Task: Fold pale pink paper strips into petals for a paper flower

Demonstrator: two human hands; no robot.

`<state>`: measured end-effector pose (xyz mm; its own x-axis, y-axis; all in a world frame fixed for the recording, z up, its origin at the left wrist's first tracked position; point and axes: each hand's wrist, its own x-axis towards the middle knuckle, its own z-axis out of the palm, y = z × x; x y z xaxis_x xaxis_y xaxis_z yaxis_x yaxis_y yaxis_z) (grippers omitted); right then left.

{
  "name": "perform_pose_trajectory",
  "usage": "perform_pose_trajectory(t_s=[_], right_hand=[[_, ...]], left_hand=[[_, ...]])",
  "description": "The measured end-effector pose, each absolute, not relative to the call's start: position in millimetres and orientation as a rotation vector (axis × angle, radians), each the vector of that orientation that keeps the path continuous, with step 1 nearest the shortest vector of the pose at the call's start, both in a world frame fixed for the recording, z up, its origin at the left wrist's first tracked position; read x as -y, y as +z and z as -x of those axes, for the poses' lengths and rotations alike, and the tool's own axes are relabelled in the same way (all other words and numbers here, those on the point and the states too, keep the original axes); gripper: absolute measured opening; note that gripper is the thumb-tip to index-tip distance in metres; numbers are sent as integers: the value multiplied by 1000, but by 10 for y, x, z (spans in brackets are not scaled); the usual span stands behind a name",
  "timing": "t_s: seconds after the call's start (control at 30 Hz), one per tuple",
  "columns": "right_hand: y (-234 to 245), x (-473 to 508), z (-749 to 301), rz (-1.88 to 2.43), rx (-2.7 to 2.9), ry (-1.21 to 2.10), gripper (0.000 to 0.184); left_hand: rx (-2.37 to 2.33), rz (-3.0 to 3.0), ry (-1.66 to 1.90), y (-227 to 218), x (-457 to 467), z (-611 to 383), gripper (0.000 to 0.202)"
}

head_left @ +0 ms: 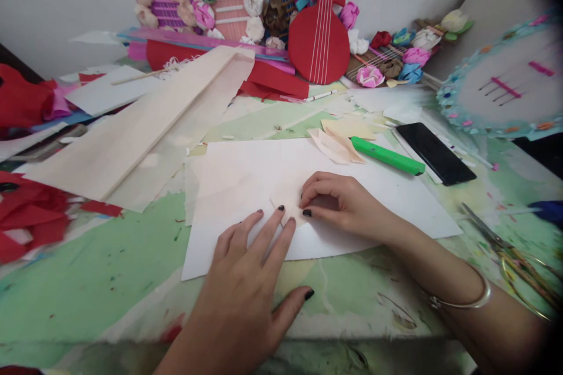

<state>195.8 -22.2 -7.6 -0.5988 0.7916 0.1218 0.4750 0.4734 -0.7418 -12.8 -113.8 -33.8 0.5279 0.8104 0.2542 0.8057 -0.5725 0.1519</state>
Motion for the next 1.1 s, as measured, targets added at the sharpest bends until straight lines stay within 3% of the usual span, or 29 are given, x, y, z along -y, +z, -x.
perform_pose_trajectory(t_s=[0.4,0.63,1.1], right_hand=[[-96,242,-1903,1130,2253,920,6],[-101,236,-1906,1115,2258,921,8],[-95,231,-1902,1131,2267,917,7]], left_hand=[[-1466,-2743,536,-361,1139,134,74],[-1464,-2738,499,-337,1139,120,61],[-1438,-2741,488,-351,1124,135,65]])
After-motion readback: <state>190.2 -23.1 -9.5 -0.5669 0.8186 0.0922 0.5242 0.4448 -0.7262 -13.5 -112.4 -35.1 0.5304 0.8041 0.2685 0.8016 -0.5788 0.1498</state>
